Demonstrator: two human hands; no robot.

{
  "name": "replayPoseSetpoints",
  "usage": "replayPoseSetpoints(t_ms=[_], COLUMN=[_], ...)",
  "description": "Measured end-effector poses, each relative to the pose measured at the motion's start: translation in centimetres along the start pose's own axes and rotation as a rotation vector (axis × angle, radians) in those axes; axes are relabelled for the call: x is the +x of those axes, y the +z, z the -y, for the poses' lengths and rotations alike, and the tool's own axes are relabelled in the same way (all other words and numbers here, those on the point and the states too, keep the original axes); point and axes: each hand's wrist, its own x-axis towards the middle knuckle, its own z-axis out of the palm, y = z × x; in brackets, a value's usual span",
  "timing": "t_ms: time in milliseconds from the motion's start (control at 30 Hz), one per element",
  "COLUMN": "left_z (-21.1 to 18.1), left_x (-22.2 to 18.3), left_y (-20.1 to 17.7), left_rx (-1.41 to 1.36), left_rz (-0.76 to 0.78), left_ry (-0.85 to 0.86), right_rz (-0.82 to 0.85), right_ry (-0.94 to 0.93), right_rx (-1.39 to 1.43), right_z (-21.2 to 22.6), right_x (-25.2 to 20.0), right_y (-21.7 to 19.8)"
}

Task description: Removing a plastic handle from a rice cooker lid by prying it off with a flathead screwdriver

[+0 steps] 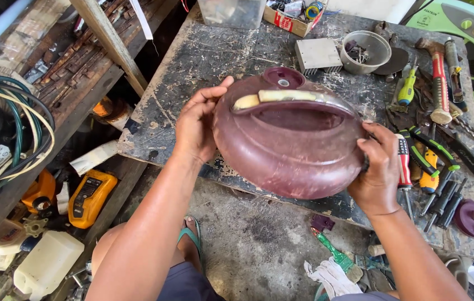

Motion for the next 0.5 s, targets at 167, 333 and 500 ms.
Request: replayPoseSetpoints(t_ms=[167,333,500], left_z=[1.2,1.1,1.9], left_x=[-0.1,0.7,4.0], left_y=[-0.8,-0.8,-4.0], left_rx=[0.187,0.599,0.765], left_rz=[-0.015,0.027,0.136], left_ry=[0.019,0.219,0.355], right_rz=[0.059,0.145,0.256], right_ry=[-0.052,-0.1,-0.096], right_rx=[-0.099,-0.142,-0.243], right_z=[-2.2,-2.4,-1.1], right_x=[-2.4,-2.9,-3.0], right_y=[0.5,1.5,1.6])
